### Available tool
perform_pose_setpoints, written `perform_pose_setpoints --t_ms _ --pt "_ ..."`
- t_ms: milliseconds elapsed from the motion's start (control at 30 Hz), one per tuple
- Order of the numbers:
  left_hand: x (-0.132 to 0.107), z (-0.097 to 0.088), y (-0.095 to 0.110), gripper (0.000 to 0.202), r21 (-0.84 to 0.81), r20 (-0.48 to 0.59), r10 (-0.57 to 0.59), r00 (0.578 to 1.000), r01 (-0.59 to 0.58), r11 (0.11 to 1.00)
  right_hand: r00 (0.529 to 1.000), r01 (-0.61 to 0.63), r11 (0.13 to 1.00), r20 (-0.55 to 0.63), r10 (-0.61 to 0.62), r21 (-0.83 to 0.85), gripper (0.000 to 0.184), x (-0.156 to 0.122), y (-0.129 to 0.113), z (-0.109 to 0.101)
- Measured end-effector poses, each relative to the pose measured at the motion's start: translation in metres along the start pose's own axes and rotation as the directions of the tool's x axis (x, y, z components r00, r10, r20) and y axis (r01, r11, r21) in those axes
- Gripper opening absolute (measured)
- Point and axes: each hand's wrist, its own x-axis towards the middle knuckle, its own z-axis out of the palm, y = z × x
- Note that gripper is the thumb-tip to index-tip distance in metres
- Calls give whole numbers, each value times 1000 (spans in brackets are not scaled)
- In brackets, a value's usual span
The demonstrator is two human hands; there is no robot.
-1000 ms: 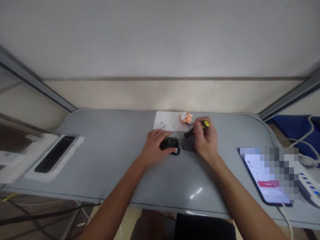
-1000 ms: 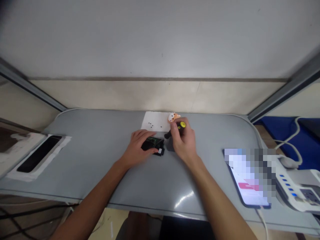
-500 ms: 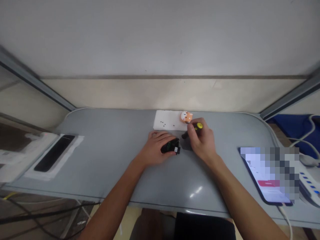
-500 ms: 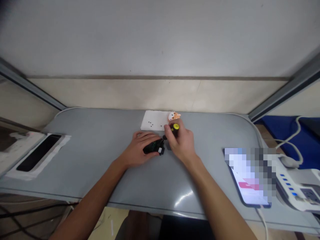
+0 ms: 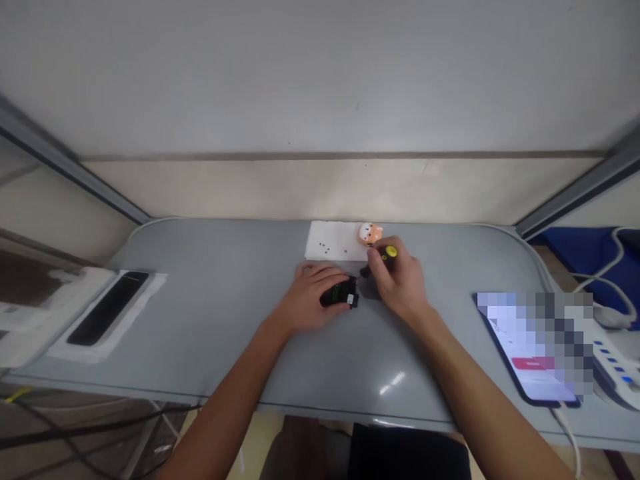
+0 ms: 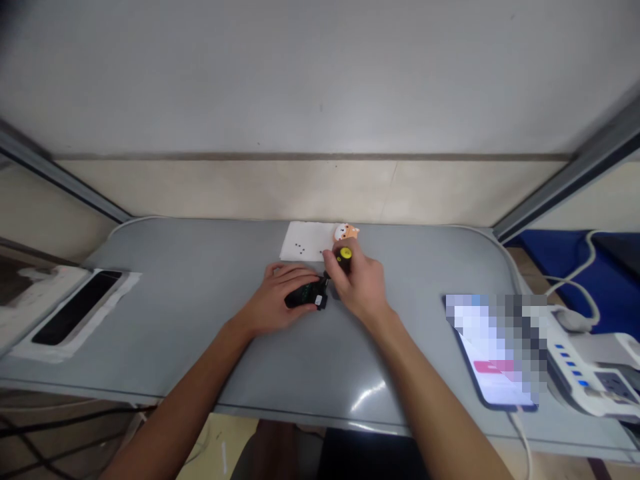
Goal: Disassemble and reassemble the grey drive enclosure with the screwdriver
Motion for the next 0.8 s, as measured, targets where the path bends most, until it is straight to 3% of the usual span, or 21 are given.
perform_pose_setpoints --t_ms 500,600,733,800 --pt "1 0 1 43 -29 3 0 1000 0 1000 995 -12 1000 99 11 13 23 -1 -7 2" --pt "2 0 1 41 -37 3 -5 1000 5 999 982 -17 993 189 -6 118 22 5 -13 3" --pt "1 2 -2 38 -40 -5 -21 1000 21 999 945 13 944 304 -119 329 23 21 -19 8" --pt "1 4 -4 36 -39 -15 -26 1000 25 999 930 -65 882 349 -116 466 26 28 -18 14"
